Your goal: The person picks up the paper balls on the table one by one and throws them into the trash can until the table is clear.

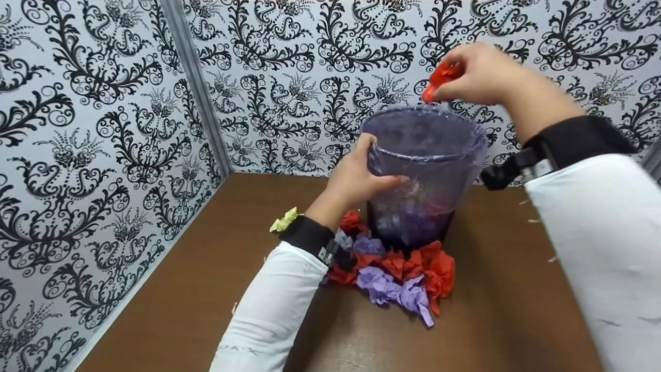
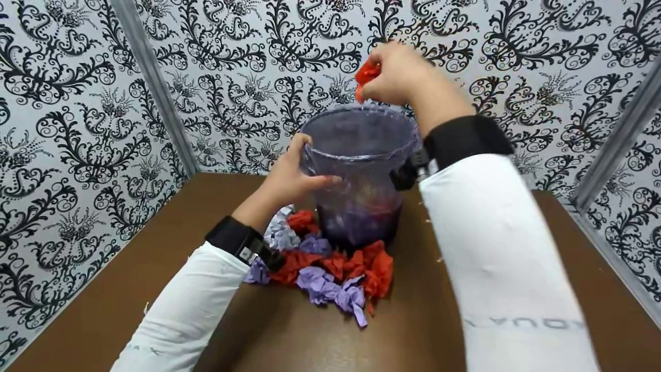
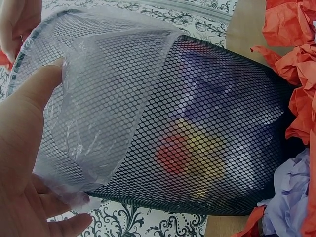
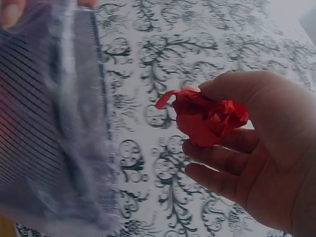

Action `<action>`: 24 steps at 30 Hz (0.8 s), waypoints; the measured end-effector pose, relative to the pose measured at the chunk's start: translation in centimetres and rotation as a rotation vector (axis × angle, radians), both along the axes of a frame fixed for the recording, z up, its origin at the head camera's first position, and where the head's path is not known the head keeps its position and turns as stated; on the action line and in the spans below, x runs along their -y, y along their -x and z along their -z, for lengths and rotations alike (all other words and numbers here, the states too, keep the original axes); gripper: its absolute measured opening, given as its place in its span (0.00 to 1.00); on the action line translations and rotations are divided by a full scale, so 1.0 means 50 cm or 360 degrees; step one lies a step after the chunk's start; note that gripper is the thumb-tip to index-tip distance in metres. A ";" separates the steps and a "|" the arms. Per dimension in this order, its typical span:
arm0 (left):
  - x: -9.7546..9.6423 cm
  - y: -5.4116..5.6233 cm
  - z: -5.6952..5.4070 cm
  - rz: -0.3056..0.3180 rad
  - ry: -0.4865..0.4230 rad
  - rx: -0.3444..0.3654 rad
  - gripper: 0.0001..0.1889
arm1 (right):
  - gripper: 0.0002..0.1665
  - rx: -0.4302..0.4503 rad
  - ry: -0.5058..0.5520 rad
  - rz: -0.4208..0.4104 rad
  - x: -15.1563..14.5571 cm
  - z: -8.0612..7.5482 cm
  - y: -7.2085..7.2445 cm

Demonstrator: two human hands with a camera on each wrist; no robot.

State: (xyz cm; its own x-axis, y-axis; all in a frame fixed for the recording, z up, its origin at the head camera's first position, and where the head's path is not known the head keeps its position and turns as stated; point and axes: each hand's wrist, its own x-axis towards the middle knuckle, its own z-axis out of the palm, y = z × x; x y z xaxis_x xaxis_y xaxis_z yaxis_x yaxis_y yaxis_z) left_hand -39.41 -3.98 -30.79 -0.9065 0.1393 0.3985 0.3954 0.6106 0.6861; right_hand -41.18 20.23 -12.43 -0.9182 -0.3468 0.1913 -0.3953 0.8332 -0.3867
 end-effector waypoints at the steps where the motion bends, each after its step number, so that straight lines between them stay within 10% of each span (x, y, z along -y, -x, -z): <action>1: 0.000 0.001 0.001 -0.0001 0.0003 -0.0004 0.46 | 0.31 0.0013 -0.0018 -0.0013 0.006 0.010 0.004; 12: -0.003 -0.001 0.007 -0.0023 0.0056 -0.0035 0.47 | 0.23 0.0076 -0.0263 -0.0068 0.013 0.111 0.051; 24: 0.001 0.002 0.001 -0.0005 0.0037 -0.0062 0.46 | 0.35 0.0029 -0.0191 -0.0098 0.022 0.082 -0.003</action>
State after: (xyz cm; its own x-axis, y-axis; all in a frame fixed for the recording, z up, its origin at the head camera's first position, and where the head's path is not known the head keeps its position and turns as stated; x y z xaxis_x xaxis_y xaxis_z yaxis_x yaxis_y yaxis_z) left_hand -39.52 -4.05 -30.85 -0.8908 0.1459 0.4303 0.4195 0.6278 0.6556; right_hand -41.03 19.11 -16.55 -0.8975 -0.4219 0.1286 -0.4408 0.8483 -0.2935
